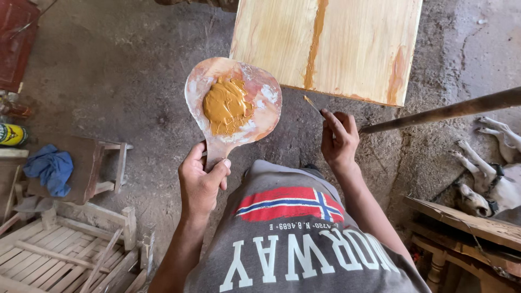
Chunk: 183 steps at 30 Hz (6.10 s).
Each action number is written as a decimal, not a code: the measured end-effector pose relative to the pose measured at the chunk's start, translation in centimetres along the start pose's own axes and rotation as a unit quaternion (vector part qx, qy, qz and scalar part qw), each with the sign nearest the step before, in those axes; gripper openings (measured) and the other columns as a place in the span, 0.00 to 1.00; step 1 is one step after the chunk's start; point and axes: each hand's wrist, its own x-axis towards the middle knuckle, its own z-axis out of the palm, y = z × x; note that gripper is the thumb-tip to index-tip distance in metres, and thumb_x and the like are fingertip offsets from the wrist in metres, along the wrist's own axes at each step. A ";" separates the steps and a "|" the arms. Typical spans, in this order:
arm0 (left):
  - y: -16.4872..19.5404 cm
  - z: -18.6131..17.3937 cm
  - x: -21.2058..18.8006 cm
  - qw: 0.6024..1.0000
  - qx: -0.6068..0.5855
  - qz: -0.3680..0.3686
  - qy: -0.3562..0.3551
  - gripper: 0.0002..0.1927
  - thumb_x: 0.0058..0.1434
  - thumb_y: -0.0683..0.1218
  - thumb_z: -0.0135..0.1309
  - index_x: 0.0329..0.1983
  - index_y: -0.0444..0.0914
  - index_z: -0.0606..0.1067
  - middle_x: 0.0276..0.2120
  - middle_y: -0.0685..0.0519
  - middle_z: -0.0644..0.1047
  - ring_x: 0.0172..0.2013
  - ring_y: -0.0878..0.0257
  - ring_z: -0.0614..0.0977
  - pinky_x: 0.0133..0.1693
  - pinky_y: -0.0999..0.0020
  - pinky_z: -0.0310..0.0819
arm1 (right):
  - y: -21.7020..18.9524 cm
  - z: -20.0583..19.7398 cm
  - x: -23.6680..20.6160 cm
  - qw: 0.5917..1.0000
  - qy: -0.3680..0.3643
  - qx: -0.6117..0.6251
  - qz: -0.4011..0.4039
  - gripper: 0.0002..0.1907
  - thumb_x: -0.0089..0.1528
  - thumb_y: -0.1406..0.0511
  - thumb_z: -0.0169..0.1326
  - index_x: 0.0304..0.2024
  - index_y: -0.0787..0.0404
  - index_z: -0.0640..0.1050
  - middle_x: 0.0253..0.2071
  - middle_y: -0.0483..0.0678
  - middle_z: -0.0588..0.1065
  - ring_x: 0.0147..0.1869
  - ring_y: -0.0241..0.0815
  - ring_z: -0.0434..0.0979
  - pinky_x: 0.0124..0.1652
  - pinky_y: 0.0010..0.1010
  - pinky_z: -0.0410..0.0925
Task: The person holds a paddle holding wood filler in one hand and uses a small spatula to press filler into cracks and gaps on a wooden board, working along several cracks. They then walk across the workshop and handle a piece of kraft paper.
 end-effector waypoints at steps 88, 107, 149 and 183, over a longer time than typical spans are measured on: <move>-1.4 -5.9 5.7 0.993 -0.017 -0.031 -0.112 0.19 0.57 0.36 0.55 0.53 0.28 0.73 0.26 0.53 0.76 0.18 0.73 0.72 0.20 0.77 0.66 | -11.9 1.8 7.1 0.890 -0.249 -0.286 0.255 0.22 0.68 0.66 0.52 0.65 0.65 0.73 0.46 0.65 0.69 0.36 0.61 0.79 0.35 0.47 0.75; -0.5 -6.0 6.1 0.993 -0.013 -0.019 -0.116 0.19 0.58 0.36 0.55 0.53 0.28 0.72 0.26 0.53 0.76 0.18 0.73 0.72 0.20 0.77 0.66 | -10.4 -0.5 6.4 0.905 -0.213 -0.284 0.233 0.20 0.65 0.65 0.57 0.61 0.52 0.80 0.41 0.56 0.73 0.38 0.53 0.79 0.40 0.43 0.73; -1.6 5.7 0.4 0.979 -0.096 -0.003 0.182 0.19 0.57 0.34 0.53 0.53 0.27 0.72 0.25 0.52 0.75 0.18 0.72 0.71 0.21 0.78 0.64 | 9.4 -6.1 19.2 0.896 -0.363 -0.079 -0.244 0.11 0.70 0.72 0.59 0.53 0.55 0.84 0.39 0.48 0.75 0.35 0.34 0.74 0.27 0.22 0.69; 2.0 6.0 5.4 0.998 -0.015 0.058 0.007 0.22 0.59 0.36 0.56 0.58 0.29 0.71 0.39 0.52 0.80 0.35 0.71 0.78 0.36 0.74 0.75 | -5.2 -5.3 18.0 0.935 -0.287 -0.063 -0.199 0.26 0.57 0.78 0.58 0.57 0.58 0.81 0.46 0.52 0.73 0.45 0.49 0.76 0.39 0.38 0.73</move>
